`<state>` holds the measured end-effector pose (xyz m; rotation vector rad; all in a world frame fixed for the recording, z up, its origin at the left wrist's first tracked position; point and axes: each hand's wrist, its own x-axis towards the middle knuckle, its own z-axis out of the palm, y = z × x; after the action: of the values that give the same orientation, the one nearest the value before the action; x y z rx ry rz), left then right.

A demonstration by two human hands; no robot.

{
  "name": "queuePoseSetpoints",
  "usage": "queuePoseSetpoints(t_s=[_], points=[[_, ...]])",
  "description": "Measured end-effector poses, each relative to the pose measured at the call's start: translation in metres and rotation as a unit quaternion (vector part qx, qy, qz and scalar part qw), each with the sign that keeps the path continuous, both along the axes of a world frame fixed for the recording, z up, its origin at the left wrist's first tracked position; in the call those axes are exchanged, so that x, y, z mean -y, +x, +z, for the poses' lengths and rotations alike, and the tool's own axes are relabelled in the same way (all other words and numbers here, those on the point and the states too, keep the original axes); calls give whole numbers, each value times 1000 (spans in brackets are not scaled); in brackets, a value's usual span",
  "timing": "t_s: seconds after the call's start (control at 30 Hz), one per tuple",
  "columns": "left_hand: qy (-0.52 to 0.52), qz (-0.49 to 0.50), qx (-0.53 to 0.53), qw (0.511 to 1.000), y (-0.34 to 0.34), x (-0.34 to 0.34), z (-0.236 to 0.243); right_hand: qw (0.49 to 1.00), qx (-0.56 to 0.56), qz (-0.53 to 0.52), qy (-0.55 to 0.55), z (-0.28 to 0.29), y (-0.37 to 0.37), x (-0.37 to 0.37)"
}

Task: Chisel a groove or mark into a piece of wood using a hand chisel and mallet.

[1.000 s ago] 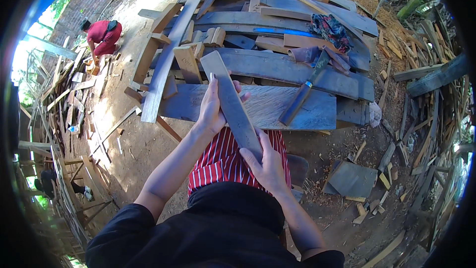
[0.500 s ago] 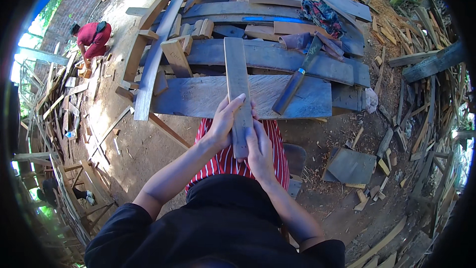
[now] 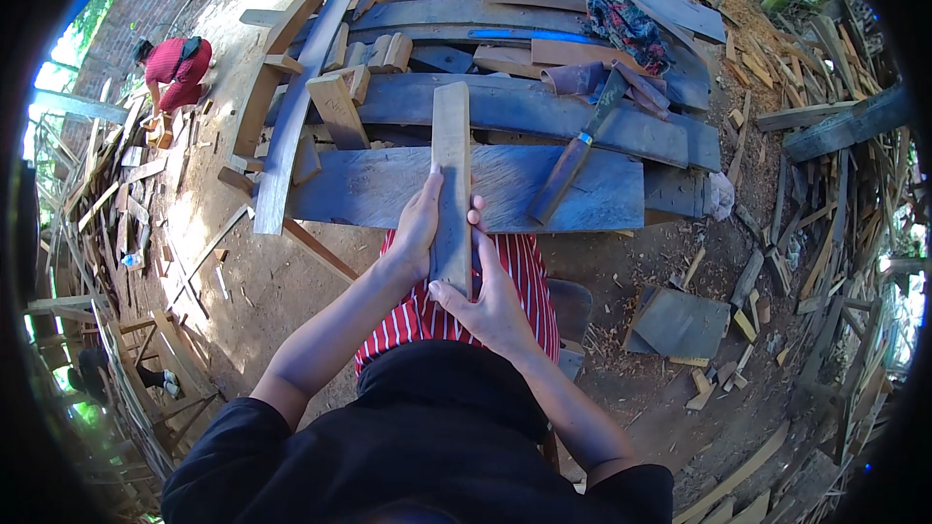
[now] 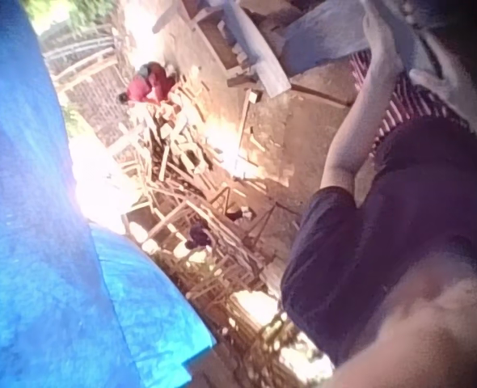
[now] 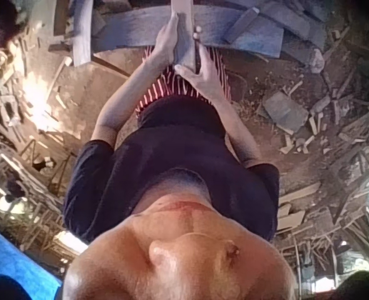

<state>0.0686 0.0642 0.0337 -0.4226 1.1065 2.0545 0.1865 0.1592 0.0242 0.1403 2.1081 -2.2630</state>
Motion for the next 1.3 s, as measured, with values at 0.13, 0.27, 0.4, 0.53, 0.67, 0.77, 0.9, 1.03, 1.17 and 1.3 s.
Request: queuePoseSetpoints(t_s=[0.13, 0.27, 0.4, 0.53, 0.67, 0.77, 0.9, 1.03, 1.17, 1.3], points=[[15, 21, 49, 998, -2, 8, -6, 996, -3, -6, -91, 19, -6, 13], [-22, -57, -143, 988, 24, -4, 2, 980, 86, -73, -162, 23, 0, 8], [19, -50, -141, 989, 27, 5, 7, 988, -65, -122, 70, -2, -4, 5], [-49, -45, -148, 987, 3, 29, 9, 990, 37, -44, 126, 31, -8, -8], [-227, -77, -283, 929, -34, 58, 26, 974, -25, -100, 203, 25, -16, -29], [-277, -42, -378, 882, -59, 86, 32, 910, -127, -177, 352, 16, -32, -43], [-392, -10, -425, 816, -83, 125, 48, 839, -140, -202, 486, 8, -40, -66], [-391, 83, -468, 788, -112, 178, 38, 822, -117, -231, 507, -7, -42, -80], [-420, 50, -434, 795, -123, 210, 38, 832, -114, -248, 484, -16, -45, -95], [-469, 31, -437, 767, -141, 251, 20, 819, -113, -251, 502, -21, -53, -105]])
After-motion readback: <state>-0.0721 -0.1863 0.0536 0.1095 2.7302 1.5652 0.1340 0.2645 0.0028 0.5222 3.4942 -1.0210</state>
